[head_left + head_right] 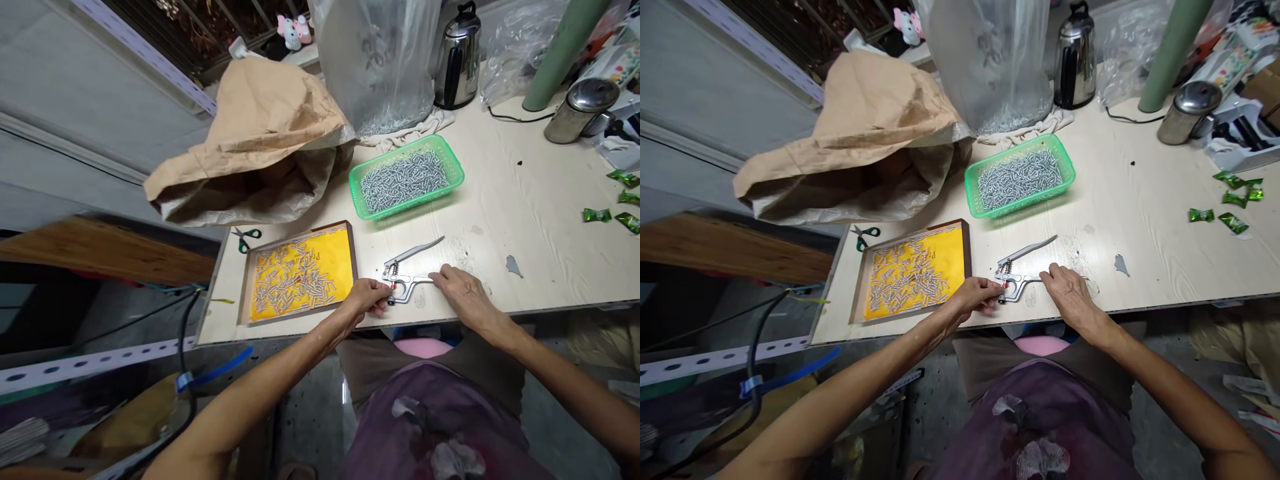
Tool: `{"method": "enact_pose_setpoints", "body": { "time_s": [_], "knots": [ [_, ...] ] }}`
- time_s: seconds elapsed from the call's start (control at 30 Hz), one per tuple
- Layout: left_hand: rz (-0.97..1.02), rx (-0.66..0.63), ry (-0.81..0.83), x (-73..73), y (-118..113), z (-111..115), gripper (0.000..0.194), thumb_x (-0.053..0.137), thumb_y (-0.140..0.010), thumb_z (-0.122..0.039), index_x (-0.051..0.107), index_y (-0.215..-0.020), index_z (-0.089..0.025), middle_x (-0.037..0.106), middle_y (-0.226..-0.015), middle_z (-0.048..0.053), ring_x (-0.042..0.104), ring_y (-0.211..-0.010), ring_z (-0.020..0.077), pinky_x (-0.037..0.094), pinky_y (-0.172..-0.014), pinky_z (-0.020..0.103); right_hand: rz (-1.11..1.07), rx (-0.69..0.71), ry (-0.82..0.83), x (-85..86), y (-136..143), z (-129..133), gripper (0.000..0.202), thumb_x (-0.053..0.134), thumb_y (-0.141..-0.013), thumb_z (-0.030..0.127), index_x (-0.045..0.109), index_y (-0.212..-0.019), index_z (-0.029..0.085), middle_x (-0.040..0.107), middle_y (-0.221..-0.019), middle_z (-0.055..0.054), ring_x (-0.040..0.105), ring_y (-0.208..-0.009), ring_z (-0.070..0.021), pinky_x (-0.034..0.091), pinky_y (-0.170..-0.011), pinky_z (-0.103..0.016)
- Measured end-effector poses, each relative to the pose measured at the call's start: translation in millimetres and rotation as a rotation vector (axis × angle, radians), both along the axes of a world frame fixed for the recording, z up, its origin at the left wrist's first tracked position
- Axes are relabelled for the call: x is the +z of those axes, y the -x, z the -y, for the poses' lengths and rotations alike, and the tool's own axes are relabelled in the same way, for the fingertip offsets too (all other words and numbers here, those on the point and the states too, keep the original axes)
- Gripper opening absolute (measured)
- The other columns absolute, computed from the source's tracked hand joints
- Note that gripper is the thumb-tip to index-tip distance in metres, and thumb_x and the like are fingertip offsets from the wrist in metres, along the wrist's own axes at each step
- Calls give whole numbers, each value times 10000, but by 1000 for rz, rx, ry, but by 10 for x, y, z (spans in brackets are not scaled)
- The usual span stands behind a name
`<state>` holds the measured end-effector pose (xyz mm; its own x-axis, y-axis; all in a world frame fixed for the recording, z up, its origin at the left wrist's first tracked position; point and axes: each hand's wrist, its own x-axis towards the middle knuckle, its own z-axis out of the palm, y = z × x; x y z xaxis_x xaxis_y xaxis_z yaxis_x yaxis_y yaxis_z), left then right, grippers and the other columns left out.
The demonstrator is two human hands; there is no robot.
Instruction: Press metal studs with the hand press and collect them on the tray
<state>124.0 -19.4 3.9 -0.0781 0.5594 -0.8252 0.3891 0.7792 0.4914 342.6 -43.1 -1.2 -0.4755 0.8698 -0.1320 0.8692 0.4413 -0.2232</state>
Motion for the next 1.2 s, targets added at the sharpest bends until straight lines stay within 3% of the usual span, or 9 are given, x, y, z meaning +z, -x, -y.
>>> {"method": "enact_pose_setpoints", "body": {
  "time_s": [0.5,0.63,0.67,0.77,0.83,0.97,1.13,1.2],
  "knots": [
    [-39,-117,157,32,-19,-103,211,784,-682,-242,627,-724,-108,515,-394,-55,497,-346,70,459,-425,177,-6,-12,-110,-65,31,59,287,447,-783,-66,586,-900,157,559,-847,-61,485,-729,-168,320,-626,-290],
    [-50,-114,155,60,-46,-107,210,779,-693,-239,614,-708,-110,506,-380,-58,490,-343,67,449,-417,171,-76,11,-91,-84,-31,-31,140,538,-844,101,592,-950,174,582,-946,-84,510,-847,-208,377,-701,-315],
    [-50,-114,156,68,-50,-105,213,779,-692,-242,612,-704,-111,503,-377,-59,488,-341,67,445,-414,170,-96,25,-94,-91,-59,-85,158,577,-849,182,589,-1007,181,586,-1024,-101,513,-916,-233,395,-737,-336],
    [-57,-120,162,88,-56,-101,223,781,-689,-252,607,-691,-112,498,-367,-58,480,-336,65,441,-412,169,-135,71,-100,-126,-142,-306,538,679,-782,375,489,-1258,210,472,-1337,-147,426,-1188,-322,410,-873,-431],
    [-62,-124,169,94,-57,-103,227,778,-689,-260,606,-687,-112,500,-365,-55,479,-334,67,441,-413,173,-143,105,-60,-149,-175,-465,743,716,-720,459,408,-1351,215,386,-1431,-156,341,-1291,-353,391,-936,-474],
    [-52,-125,157,97,-66,-113,242,779,-682,-282,605,-685,-114,494,-363,-57,472,-336,68,430,-412,173,-96,169,23,-133,-155,-674,872,760,-626,517,420,-1337,144,499,-1303,-178,442,-1185,-350,421,-893,-450],
    [-90,-168,115,110,-44,-28,199,693,-767,-286,605,-700,-120,489,-395,-53,456,-350,76,453,-443,207,-11,198,-22,-32,-90,-676,613,777,-654,439,548,-1136,137,591,-1075,-129,510,-990,-282,417,-782,-370],
    [-172,-277,-44,109,-24,59,188,637,-811,-296,622,-740,-124,522,-471,-32,512,-423,101,478,-494,233,-8,195,-31,-1,-81,-637,497,770,-687,404,572,-1061,145,592,-1031,-112,504,-957,-260,397,-762,-345]
  ]
}}
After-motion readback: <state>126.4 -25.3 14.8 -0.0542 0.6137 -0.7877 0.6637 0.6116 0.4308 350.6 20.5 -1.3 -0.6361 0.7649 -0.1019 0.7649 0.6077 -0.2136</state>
